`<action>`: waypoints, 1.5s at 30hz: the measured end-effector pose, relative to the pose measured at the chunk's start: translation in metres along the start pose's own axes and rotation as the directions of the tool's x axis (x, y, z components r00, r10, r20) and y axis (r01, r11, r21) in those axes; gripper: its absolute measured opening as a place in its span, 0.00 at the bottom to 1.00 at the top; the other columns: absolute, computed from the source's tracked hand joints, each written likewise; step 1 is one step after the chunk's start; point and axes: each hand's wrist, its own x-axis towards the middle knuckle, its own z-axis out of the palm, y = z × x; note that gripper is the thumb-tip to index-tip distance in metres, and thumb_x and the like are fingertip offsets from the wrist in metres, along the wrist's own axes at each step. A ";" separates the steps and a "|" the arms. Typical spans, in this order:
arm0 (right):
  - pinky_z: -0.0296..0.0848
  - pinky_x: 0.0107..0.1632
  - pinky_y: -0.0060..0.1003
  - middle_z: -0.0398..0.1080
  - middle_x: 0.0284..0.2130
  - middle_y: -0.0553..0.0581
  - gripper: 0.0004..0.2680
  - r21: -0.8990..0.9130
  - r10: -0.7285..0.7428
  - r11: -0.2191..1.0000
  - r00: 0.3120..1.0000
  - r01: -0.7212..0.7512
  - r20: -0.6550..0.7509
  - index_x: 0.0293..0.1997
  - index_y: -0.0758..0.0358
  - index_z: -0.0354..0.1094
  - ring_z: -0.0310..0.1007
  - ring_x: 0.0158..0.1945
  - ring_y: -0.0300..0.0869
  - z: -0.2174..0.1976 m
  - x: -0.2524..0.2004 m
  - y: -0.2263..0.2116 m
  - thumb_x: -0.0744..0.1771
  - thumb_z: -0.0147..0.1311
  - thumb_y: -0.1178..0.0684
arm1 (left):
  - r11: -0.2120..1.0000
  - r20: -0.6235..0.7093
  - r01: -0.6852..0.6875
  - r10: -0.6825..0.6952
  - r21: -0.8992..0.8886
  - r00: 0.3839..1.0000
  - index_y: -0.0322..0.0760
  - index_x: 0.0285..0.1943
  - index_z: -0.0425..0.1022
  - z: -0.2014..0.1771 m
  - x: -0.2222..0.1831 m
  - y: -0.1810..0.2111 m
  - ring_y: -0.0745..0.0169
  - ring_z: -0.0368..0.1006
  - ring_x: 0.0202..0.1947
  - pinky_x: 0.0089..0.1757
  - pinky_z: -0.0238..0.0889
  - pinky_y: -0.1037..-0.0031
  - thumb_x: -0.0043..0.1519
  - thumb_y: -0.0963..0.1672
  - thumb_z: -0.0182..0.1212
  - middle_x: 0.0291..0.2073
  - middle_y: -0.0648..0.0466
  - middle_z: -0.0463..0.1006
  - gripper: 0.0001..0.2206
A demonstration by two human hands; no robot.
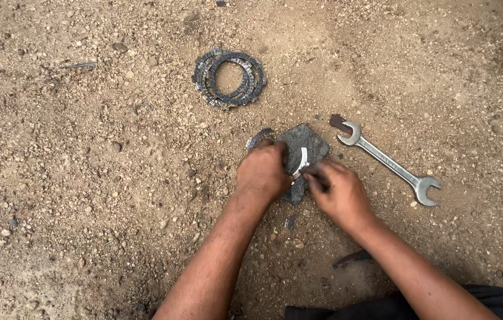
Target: The person manipulates motorcycle clutch plates and a metal component using a wrench and their hands on the ground.
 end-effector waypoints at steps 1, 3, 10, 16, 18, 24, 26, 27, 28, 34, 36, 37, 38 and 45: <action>0.83 0.43 0.36 0.78 0.40 0.60 0.06 -0.009 0.023 1.000 1.000 -0.023 -0.002 0.44 0.66 0.74 0.81 0.36 0.42 0.001 0.001 0.001 0.66 0.59 0.57 | 1.000 -0.010 -0.002 0.002 -0.006 1.000 0.45 0.56 0.75 0.000 0.000 0.001 0.60 0.76 0.50 0.50 0.75 0.66 0.57 0.41 0.70 0.55 0.54 0.75 0.18; 0.83 0.43 0.35 0.77 0.40 0.60 0.06 -0.028 0.068 0.997 0.998 -0.068 -0.004 0.44 0.67 0.73 0.81 0.37 0.42 0.002 0.001 0.001 0.67 0.59 0.56 | 1.000 -0.030 -0.006 0.005 -0.020 1.000 0.47 0.59 0.73 -0.001 0.001 0.001 0.61 0.74 0.50 0.49 0.75 0.67 0.56 0.40 0.71 0.57 0.54 0.72 0.21; 0.82 0.44 0.37 0.78 0.38 0.59 0.04 0.020 -0.034 0.999 0.998 0.035 -0.061 0.42 0.65 0.74 0.80 0.38 0.43 -0.001 0.001 -0.003 0.67 0.57 0.58 | 0.988 -0.224 -0.134 0.114 -0.076 0.968 0.48 0.53 0.77 0.013 -0.007 -0.005 0.52 0.74 0.53 0.54 0.70 0.60 0.54 0.37 0.66 0.53 0.52 0.76 0.19; 0.82 0.42 0.37 0.78 0.36 0.58 0.04 -0.003 0.076 0.997 0.997 -0.076 0.012 0.41 0.65 0.74 0.81 0.36 0.42 -0.003 0.009 -0.001 0.66 0.58 0.57 | 0.957 -0.408 -0.219 0.126 -0.189 0.904 0.45 0.48 0.78 0.024 -0.019 -0.007 0.45 0.73 0.55 0.59 0.61 0.53 0.49 0.36 0.66 0.49 0.53 0.79 0.19; 0.82 0.42 0.36 0.78 0.35 0.59 0.04 -0.020 0.053 0.998 0.997 -0.052 0.062 0.41 0.65 0.73 0.81 0.35 0.42 -0.003 0.005 -0.005 0.65 0.59 0.57 | 0.956 -0.382 -0.196 0.101 -0.219 0.919 0.46 0.49 0.79 0.023 -0.022 -0.006 0.46 0.73 0.55 0.60 0.60 0.53 0.51 0.36 0.65 0.49 0.53 0.79 0.17; 0.81 0.43 0.37 0.78 0.37 0.58 0.04 0.023 -0.134 0.990 0.987 0.137 -0.089 0.43 0.64 0.74 0.80 0.38 0.41 -0.006 0.012 -0.001 0.66 0.59 0.58 | 0.968 -0.372 -0.191 0.120 -0.161 0.921 0.51 0.54 0.79 0.027 -0.021 -0.008 0.43 0.67 0.62 0.60 0.59 0.53 0.49 0.36 0.65 0.52 0.55 0.79 0.24; 0.81 0.40 0.36 0.78 0.34 0.57 0.03 -0.007 0.004 1.000 1.000 -0.004 -0.004 0.40 0.64 0.74 0.80 0.35 0.39 -0.006 0.004 -0.007 0.66 0.60 0.57 | 0.966 -0.341 -0.220 0.163 -0.136 0.926 0.59 0.57 0.79 0.028 -0.020 -0.011 0.45 0.68 0.61 0.61 0.61 0.55 0.53 0.38 0.66 0.55 0.55 0.77 0.24; 0.82 0.39 0.35 0.78 0.33 0.56 0.03 -0.027 0.073 0.997 0.997 -0.072 0.035 0.38 0.64 0.74 0.80 0.33 0.38 -0.006 0.003 -0.009 0.65 0.60 0.57 | 0.964 -0.328 -0.235 0.185 -0.122 0.926 0.62 0.58 0.80 0.028 -0.018 -0.013 0.46 0.69 0.61 0.61 0.61 0.56 0.55 0.38 0.67 0.57 0.55 0.77 0.24; 0.82 0.38 0.35 0.79 0.34 0.56 0.03 -0.029 0.137 0.990 0.990 -0.136 0.032 0.39 0.64 0.74 0.80 0.32 0.39 -0.007 0.008 -0.009 0.66 0.59 0.56 | 0.970 -0.309 -0.231 0.197 -0.076 0.930 0.65 0.58 0.78 0.027 -0.015 -0.013 0.46 0.67 0.62 0.60 0.63 0.57 0.54 0.38 0.67 0.60 0.55 0.74 0.25; 0.82 0.37 0.35 0.78 0.36 0.58 0.06 -0.075 0.155 0.986 0.987 -0.152 0.042 0.45 0.63 0.74 0.80 0.33 0.40 -0.005 0.006 -0.005 0.66 0.59 0.56 | 0.973 -0.160 -0.225 0.230 0.047 0.960 0.69 0.63 0.74 0.021 -0.009 -0.016 0.52 0.68 0.63 0.56 0.69 0.64 0.56 0.39 0.67 0.67 0.54 0.67 0.28; 0.82 0.41 0.35 0.79 0.37 0.58 0.05 -0.010 0.053 0.999 0.999 -0.053 -0.010 0.42 0.64 0.74 0.81 0.36 0.40 -0.005 0.008 -0.004 0.65 0.60 0.57 | 0.952 -0.172 -0.253 0.282 0.170 0.944 0.68 0.62 0.75 0.013 -0.007 -0.015 0.49 0.64 0.64 0.58 0.64 0.64 0.53 0.39 0.69 0.69 0.52 0.63 0.29; 0.83 0.41 0.35 0.79 0.37 0.58 0.05 -0.007 0.081 0.997 0.997 -0.081 -0.010 0.42 0.64 0.74 0.81 0.36 0.40 -0.004 0.009 -0.002 0.66 0.60 0.57 | 0.955 -0.150 -0.255 0.277 0.148 0.949 0.68 0.62 0.74 0.010 -0.007 -0.016 0.51 0.67 0.63 0.57 0.66 0.64 0.54 0.40 0.68 0.69 0.53 0.64 0.28; 0.83 0.41 0.35 0.79 0.37 0.57 0.04 -0.005 0.109 0.994 0.994 -0.109 -0.010 0.42 0.65 0.73 0.82 0.36 0.40 -0.004 0.012 -0.001 0.67 0.59 0.56 | 0.958 -0.127 -0.257 0.273 0.126 0.954 0.67 0.63 0.74 0.006 -0.006 -0.017 0.54 0.69 0.62 0.57 0.67 0.65 0.56 0.41 0.67 0.69 0.53 0.65 0.27; 0.81 0.43 0.40 0.79 0.38 0.59 0.06 -0.072 0.048 0.996 0.999 -0.048 0.004 0.43 0.64 0.74 0.81 0.37 0.45 0.000 0.000 -0.009 0.64 0.62 0.57 | 0.930 -0.169 -0.349 0.364 0.114 0.916 0.67 0.61 0.76 0.001 -0.011 -0.019 0.57 0.73 0.59 0.55 0.68 0.65 0.57 0.42 0.66 0.66 0.53 0.69 0.24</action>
